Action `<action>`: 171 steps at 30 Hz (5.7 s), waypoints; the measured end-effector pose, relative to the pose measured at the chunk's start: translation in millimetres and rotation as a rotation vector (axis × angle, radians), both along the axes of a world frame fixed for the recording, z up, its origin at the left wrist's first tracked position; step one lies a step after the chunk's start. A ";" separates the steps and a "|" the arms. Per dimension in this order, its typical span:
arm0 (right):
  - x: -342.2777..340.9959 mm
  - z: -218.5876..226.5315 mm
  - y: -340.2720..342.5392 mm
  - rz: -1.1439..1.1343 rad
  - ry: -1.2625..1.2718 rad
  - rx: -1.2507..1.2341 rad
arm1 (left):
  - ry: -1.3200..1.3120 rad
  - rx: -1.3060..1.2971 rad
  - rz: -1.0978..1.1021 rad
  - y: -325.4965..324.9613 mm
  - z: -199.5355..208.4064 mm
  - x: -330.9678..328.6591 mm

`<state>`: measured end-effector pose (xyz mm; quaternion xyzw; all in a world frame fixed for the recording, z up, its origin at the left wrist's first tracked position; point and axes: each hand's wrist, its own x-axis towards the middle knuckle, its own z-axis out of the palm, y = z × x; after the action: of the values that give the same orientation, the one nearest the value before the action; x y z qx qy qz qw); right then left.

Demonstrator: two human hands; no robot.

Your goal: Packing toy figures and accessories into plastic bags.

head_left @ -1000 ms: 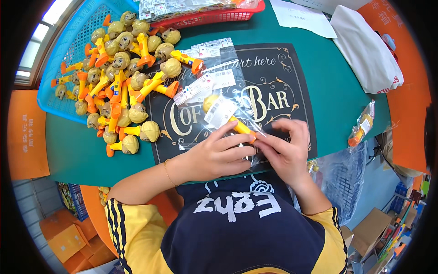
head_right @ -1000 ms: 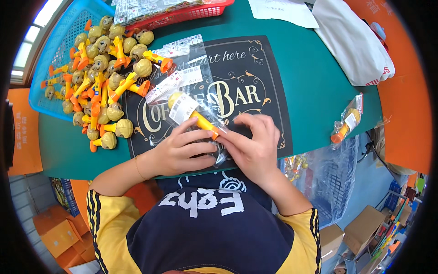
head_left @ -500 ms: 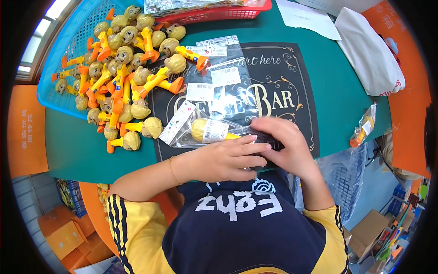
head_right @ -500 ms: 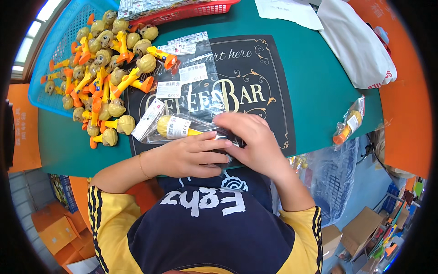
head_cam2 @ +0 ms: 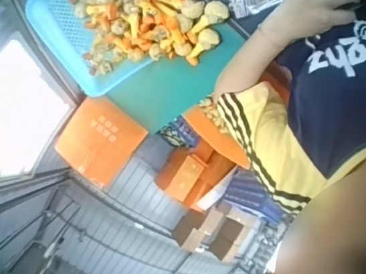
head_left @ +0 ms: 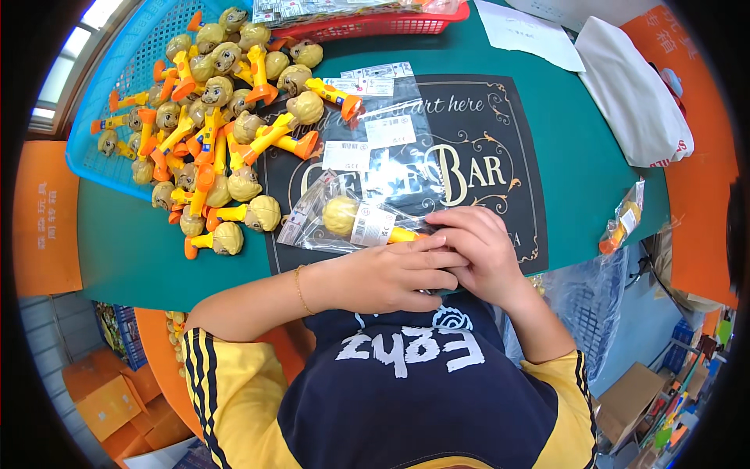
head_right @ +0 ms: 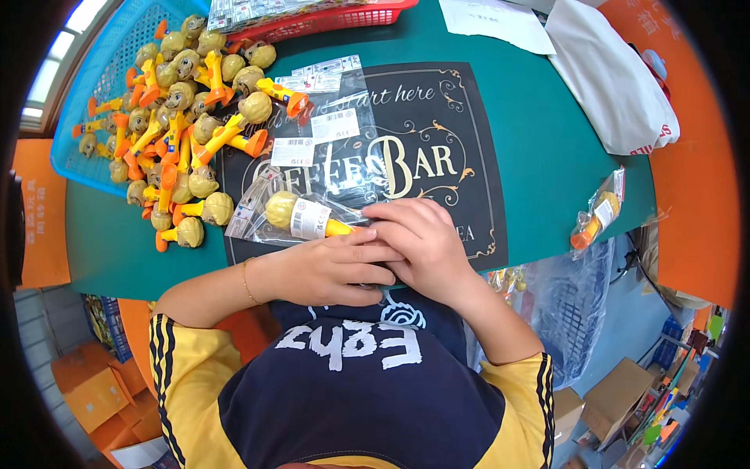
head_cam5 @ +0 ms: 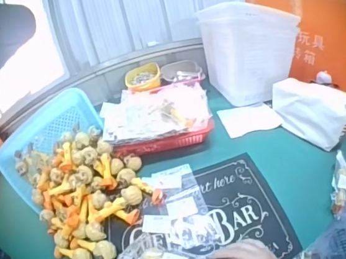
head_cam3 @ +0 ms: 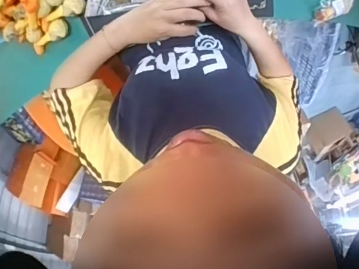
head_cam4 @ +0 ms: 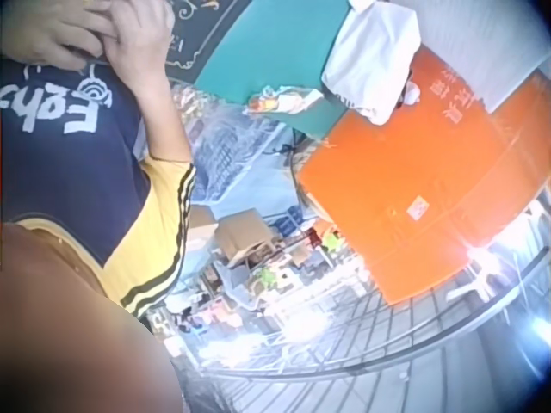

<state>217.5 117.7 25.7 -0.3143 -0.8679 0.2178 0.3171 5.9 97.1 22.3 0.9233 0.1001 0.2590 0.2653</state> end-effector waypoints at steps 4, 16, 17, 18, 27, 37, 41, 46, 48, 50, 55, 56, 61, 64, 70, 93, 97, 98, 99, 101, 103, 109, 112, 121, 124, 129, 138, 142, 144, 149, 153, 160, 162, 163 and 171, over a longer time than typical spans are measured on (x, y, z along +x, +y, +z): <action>-3.7 8.2 -1.1 -0.002 -0.067 -0.078 | -0.030 -0.013 -0.024 -3.8 -1.4 -0.4; 24.5 5.4 -4.3 -0.321 -0.052 -0.119 | 0.037 0.102 0.107 12.2 1.5 1.2; 30.1 5.2 -4.5 -0.397 -0.059 -0.173 | -0.012 0.103 0.171 12.6 -1.9 2.0; 35.2 3.4 -2.9 -0.364 -0.102 -0.234 | -0.007 0.102 0.207 12.9 -1.8 2.8; 32.7 -3.9 -7.0 -0.412 -0.159 0.058 | 0.118 0.209 0.246 9.9 0.5 4.8; 24.0 1.2 -1.6 -0.457 -0.057 0.082 | 0.091 0.028 0.254 10.7 -4.5 4.1; 28.7 11.2 -23.9 -0.434 -0.167 0.173 | 0.071 0.040 0.261 11.4 -2.3 4.2; 17.9 -3.8 -33.7 -0.589 -0.359 0.051 | 0.048 0.090 0.272 7.9 -2.3 6.3; 13.0 -3.3 -33.1 -0.606 -0.351 0.033 | 0.031 0.074 0.256 9.9 -3.6 9.0; 11.1 -4.0 -31.0 -0.620 -0.341 0.015 | 0.015 0.059 0.243 10.0 -5.9 12.1; 11.2 -0.7 -26.1 -0.591 -0.412 -0.019 | -0.012 0.059 0.227 9.4 -11.8 15.9; 9.7 -1.1 -25.4 -0.591 -0.413 -0.020 | -0.013 0.059 0.227 9.1 -12.1 15.5; 1.8 -7.5 -25.2 -0.594 -0.470 0.035 | 0.000 0.094 0.272 6.5 -13.0 11.3; 0.4 -8.9 -25.4 -0.544 -0.506 -0.022 | 0.072 0.081 0.299 6.4 -10.1 6.3; 31.8 0.8 -24.5 -0.365 -0.371 -0.076 | 0.063 0.017 0.384 13.1 -18.7 -3.7; 23.6 -15.9 -1.0 0.126 -0.069 -0.290 | 0.008 0.188 0.362 10.8 -31.0 -0.2; 17.5 -8.5 -3.3 0.136 -0.171 -0.250 | 0.029 0.189 0.374 10.6 -30.1 -2.2; 15.8 -10.1 -4.2 0.139 -0.166 -0.288 | 0.032 0.186 0.382 10.7 -30.0 -3.2; 14.6 -11.0 -5.0 0.141 -0.161 -0.326 | 0.035 0.183 0.390 10.9 -29.9 -4.0; 13.2 -11.0 -6.8 0.127 -0.153 -0.332 | 0.036 0.174 0.390 9.7 -29.9 -7.3; 17.5 -9.7 -7.8 0.112 -0.144 -0.339 | 0.039 0.164 0.389 10.7 -27.9 -11.2; 105.2 14.7 -19.0 -0.127 -0.089 -0.624 | 0.063 0.165 0.399 13.6 -28.8 -13.6; 193.2 15.7 -42.9 -0.185 -0.511 -0.911 | 0.069 0.155 0.357 15.7 -31.7 2.9; 210.8 -16.4 -89.8 -0.380 -0.796 -0.893 | 0.169 0.184 0.271 17.1 -18.8 32.3; 179.2 14.6 -60.6 -0.247 -0.690 -0.686 | 0.152 0.214 0.239 15.0 -21.4 38.1; 147.1 -2.7 -43.4 -0.209 -0.208 -0.110 | 0.085 0.223 0.232 17.0 -19.1 55.5; 146.8 -61.9 -45.2 -0.140 -0.182 0.312 | 0.087 0.210 0.213 21.7 -25.0 65.7; 144.8 -57.5 -45.3 -0.168 -0.080 0.285 | 0.083 0.283 0.285 21.7 -22.5 72.4; 147.0 -57.3 -44.3 -0.174 -0.032 0.273 | 0.090 0.343 0.287 20.7 -20.2 76.7; 165.1 -57.5 -41.7 -0.143 -0.027 0.308 | 0.120 0.391 0.304 23.9 -15.9 94.6; 175.2 -61.4 -39.8 -0.157 0.005 0.273 | 0.184 0.345 0.297 22.4 -13.4 97.6; 162.9 -62.4 -43.5 -0.190 0.191 0.265 | 0.117 0.206 0.490 0.4 -5.7 111.2; 152.9 -57.5 -41.8 -0.227 0.338 0.244 | -0.062 0.068 0.564 -2.3 -4.4 117.1; 150.4 -53.4 -41.3 -0.228 0.340 0.247 | -0.062 0.072 0.563 -4.1 -3.5 120.1; 149.1 -32.1 -40.3 -0.176 0.641 -0.040 | -0.358 -0.212 0.598 -9.3 -1.2 140.6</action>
<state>366.6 77.4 -6.4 -0.3097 -0.6890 0.2945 0.5853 146.4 87.8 21.1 0.7605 0.3440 0.4710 0.2854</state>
